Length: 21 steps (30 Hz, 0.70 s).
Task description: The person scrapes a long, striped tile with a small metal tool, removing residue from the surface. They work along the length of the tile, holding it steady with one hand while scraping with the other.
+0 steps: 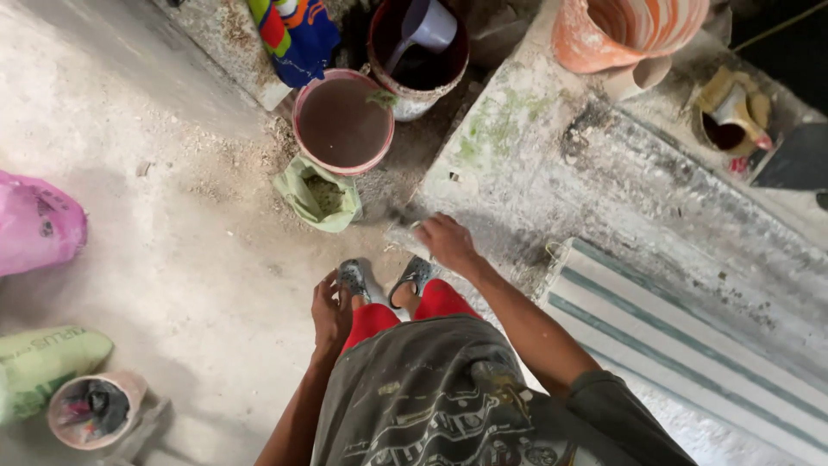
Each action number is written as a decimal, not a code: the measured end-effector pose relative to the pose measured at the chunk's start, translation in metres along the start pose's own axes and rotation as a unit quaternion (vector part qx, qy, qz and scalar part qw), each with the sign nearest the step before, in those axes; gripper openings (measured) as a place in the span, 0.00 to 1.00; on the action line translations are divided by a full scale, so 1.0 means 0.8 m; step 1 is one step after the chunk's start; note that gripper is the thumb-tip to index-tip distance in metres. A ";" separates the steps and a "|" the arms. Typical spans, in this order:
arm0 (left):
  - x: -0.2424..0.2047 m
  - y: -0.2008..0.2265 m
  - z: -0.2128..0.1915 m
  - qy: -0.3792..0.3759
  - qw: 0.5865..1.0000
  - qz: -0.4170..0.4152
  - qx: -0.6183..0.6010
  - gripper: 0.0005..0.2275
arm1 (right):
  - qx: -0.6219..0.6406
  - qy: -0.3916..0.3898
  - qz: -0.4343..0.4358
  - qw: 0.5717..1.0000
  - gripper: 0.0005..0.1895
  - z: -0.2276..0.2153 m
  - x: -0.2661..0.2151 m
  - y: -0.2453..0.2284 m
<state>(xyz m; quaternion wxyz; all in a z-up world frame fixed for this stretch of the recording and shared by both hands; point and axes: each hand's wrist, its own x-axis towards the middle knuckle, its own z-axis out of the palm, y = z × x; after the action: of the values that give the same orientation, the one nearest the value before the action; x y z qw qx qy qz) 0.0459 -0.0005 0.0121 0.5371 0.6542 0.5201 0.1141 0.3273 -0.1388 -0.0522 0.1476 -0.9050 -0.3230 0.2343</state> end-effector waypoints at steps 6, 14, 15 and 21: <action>-0.012 -0.027 0.006 0.040 0.999 0.014 -0.016 0.18 | -0.165 0.180 -0.216 0.945 0.17 -0.053 0.015 -0.077; -0.013 -0.048 0.027 0.054 0.998 0.022 -0.029 0.17 | -0.373 0.081 -0.303 0.873 0.15 -0.100 -0.021 -0.042; -0.011 -0.047 0.021 0.057 0.998 0.024 -0.031 0.17 | -0.374 0.084 -0.305 0.872 0.15 -0.115 -0.017 -0.049; -0.019 -0.037 -0.004 0.077 0.996 0.040 -0.024 0.16 | -0.318 -0.111 -0.143 0.931 0.11 -0.180 -0.001 -0.082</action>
<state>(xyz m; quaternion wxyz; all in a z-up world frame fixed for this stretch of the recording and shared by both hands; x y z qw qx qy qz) 0.0206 -0.0139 -0.0046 0.5059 0.6507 0.5303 0.1984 0.3679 -0.1074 0.0974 -0.1529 -0.8172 -0.5206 0.1943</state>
